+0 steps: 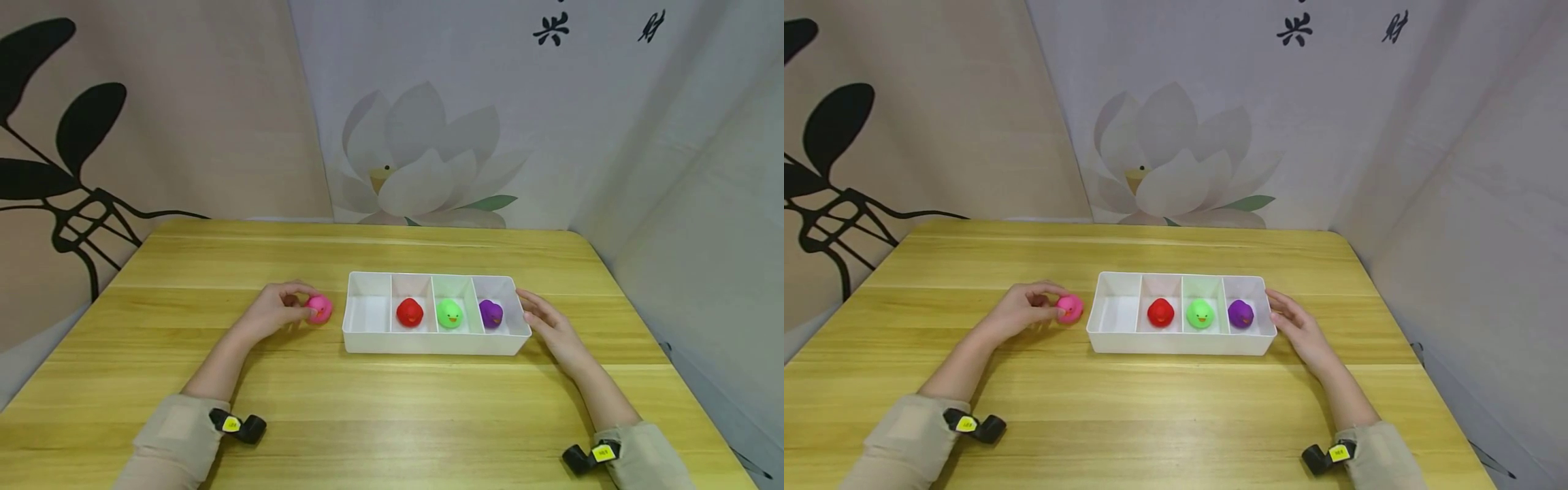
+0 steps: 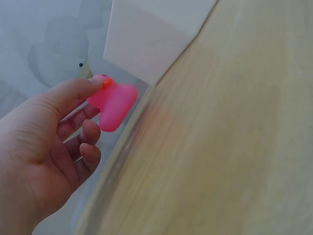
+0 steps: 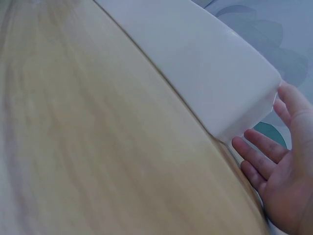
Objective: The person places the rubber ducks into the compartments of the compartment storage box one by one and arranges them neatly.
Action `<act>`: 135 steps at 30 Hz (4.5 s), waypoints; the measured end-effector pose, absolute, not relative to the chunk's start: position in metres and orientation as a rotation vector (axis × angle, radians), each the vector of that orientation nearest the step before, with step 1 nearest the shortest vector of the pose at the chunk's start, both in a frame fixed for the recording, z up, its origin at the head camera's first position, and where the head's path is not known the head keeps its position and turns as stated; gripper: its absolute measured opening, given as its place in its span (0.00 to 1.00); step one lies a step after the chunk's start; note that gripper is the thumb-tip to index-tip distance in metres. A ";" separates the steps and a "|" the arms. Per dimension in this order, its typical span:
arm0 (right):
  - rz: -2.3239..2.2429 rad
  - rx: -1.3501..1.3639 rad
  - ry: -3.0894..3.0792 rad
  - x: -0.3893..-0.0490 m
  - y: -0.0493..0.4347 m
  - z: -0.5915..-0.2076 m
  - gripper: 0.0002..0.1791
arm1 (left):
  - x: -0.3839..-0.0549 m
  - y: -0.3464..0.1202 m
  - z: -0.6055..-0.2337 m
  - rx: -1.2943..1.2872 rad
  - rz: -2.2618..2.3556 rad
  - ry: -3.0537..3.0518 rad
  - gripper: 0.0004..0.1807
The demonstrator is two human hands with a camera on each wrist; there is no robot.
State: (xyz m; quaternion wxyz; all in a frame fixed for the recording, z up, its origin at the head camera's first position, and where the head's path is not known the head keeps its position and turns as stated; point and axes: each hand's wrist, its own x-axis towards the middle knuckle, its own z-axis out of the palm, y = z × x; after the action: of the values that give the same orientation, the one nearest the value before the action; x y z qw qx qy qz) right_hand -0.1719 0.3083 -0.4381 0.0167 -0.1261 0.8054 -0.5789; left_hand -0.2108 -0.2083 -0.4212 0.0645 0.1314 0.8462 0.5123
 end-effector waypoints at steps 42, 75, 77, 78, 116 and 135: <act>-1.823 -0.401 2.507 -0.174 0.309 -0.440 0.25 | -0.197 -0.178 -0.365 0.642 1.644 2.525 0.15; -1.828 -0.409 2.475 -0.170 0.306 -0.434 0.25 | -0.227 -0.143 -0.358 0.865 1.388 2.401 0.12; -1.826 -0.405 2.474 -0.170 0.306 -0.434 0.25 | -0.228 -0.142 -0.358 0.872 1.361 2.396 0.12; -1.824 -0.404 2.476 -0.170 0.305 -0.434 0.25 | -0.229 -0.142 -0.359 0.876 1.347 2.394 0.12; -1.805 -0.403 2.493 -0.172 0.305 -0.435 0.25 | -0.240 -0.124 -0.382 0.810 1.195 2.412 0.11; -1.805 -0.381 2.486 -0.172 0.306 -0.436 0.26 | -0.241 -0.114 -0.379 0.707 1.078 2.454 0.08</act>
State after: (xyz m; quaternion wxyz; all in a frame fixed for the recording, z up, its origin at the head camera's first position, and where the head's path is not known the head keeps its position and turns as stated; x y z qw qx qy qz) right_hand -0.1719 0.3065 -0.4364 0.0230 -0.1232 0.8028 -0.5830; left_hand -0.2407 -0.1143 -0.3790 0.1835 0.2508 0.8702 0.3822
